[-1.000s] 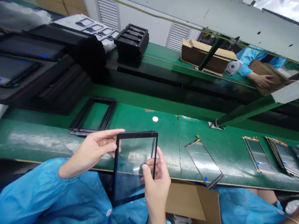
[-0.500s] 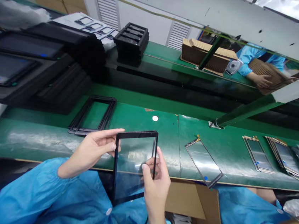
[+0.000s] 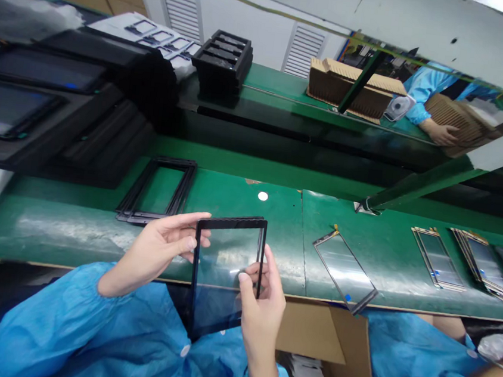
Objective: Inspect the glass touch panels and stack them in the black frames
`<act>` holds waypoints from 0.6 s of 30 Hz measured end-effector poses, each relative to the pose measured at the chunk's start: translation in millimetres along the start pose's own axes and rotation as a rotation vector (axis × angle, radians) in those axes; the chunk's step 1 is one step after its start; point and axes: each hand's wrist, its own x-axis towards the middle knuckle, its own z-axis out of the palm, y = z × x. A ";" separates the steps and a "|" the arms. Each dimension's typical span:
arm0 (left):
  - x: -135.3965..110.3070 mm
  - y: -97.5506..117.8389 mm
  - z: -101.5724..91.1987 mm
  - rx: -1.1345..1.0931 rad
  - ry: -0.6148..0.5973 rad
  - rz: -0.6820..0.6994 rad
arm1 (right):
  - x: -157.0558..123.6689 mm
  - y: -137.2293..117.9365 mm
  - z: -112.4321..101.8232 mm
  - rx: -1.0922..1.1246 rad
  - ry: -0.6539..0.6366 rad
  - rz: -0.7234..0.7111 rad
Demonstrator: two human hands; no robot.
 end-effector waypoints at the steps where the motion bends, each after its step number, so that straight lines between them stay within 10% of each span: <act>1: 0.0 -0.3 0.0 0.007 0.004 -0.001 | -0.1 0.4 -0.2 -0.006 -0.006 -0.002; 18: 2.5 -0.1 -2.1 0.102 0.020 0.041 | 3.7 -4.2 -4.0 -0.001 -0.031 0.023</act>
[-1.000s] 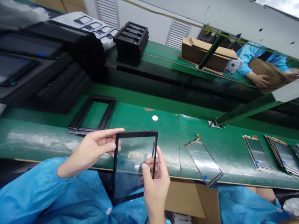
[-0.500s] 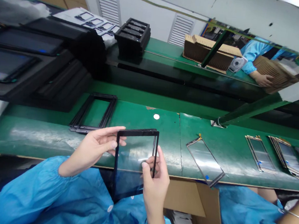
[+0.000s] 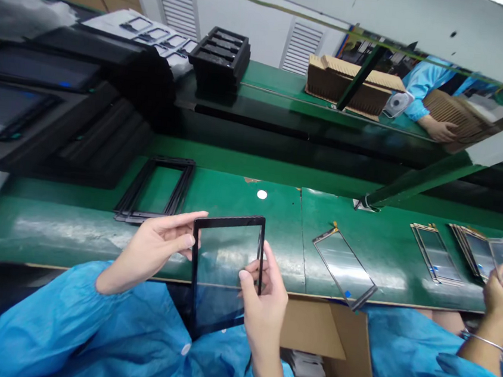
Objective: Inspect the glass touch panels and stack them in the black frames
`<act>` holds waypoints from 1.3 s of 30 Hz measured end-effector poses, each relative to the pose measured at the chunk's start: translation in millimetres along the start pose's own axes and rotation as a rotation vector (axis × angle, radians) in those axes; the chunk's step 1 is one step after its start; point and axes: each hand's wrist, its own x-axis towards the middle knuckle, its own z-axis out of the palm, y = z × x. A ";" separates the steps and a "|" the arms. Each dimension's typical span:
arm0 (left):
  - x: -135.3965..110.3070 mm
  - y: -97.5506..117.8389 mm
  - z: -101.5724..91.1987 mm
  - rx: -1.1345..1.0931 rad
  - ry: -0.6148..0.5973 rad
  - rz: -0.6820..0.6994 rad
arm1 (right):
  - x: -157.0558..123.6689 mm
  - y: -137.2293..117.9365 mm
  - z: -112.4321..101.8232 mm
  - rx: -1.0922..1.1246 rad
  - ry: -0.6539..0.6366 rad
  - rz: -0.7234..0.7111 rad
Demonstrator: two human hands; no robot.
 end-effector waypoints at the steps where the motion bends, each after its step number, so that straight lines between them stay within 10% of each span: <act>1: 0.0 0.4 -0.7 0.016 0.003 0.012 | 0.6 -1.5 0.4 0.003 0.002 -0.002; 18: 7.9 3.2 -12.6 0.245 -0.005 0.204 | 6.8 -0.6 -8.0 -0.006 -0.038 0.007; 39: 1.9 0.8 -9.9 0.035 0.003 0.020 | -0.1 6.6 7.2 0.033 0.000 0.021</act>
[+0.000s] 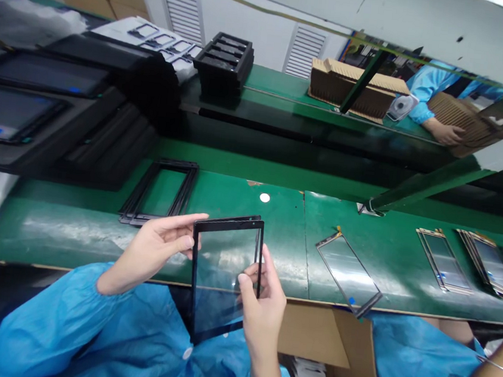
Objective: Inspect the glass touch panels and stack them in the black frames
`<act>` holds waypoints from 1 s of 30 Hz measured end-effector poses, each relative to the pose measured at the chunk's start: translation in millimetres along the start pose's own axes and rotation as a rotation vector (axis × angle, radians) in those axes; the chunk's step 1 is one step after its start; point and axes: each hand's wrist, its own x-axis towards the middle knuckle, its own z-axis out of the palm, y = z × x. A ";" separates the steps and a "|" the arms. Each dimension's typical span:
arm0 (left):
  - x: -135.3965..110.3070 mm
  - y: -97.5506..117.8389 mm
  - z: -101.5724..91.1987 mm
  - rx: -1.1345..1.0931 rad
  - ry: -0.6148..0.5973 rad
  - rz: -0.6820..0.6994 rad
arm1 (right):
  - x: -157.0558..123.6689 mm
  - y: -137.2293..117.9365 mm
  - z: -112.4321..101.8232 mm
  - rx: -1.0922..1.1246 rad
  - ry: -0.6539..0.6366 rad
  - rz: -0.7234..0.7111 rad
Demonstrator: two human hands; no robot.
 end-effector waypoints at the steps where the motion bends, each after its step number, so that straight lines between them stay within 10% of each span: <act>1: -0.1 0.0 0.1 -0.006 0.000 -0.002 | -0.4 0.0 0.4 0.000 0.003 0.001; 30: 0.7 -1.4 2.5 0.041 0.068 0.168 | -1.3 4.3 -4.6 0.020 -0.009 0.000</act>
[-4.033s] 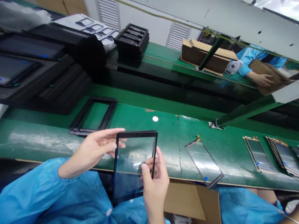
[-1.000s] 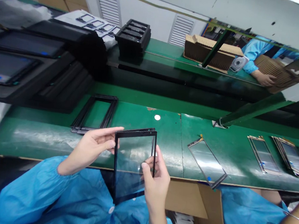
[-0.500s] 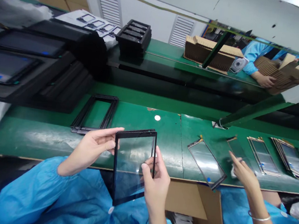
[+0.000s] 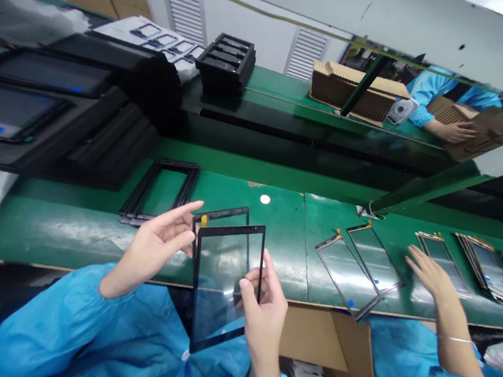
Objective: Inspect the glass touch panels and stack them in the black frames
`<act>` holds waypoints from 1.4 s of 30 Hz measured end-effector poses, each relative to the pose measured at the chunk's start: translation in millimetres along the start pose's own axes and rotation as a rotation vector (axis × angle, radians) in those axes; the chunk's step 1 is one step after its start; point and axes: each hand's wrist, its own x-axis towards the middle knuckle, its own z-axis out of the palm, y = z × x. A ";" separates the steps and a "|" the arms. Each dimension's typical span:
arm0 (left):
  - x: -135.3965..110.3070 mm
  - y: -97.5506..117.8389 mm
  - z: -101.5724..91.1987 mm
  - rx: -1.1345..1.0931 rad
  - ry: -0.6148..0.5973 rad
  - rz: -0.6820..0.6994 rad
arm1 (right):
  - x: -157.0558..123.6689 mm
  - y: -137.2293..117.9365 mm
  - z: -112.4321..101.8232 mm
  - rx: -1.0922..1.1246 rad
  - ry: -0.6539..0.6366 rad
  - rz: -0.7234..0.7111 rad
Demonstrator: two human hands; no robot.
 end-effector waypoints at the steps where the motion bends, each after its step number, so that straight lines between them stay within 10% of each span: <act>1: 0.3 0.8 0.9 0.055 0.003 0.047 | -0.4 0.8 -0.7 0.002 0.000 0.005; 14: 3.3 -6.5 -1.2 0.451 0.075 0.406 | -11.2 23.8 17.5 0.035 0.119 -0.044; 25: 6.5 6.2 -26.5 -0.009 -0.064 -0.045 | -12.1 27.2 9.5 0.020 0.065 -0.084; 42: 4.5 15.0 -27.8 0.044 -0.085 0.071 | -12.0 19.0 26.5 0.021 0.066 -0.066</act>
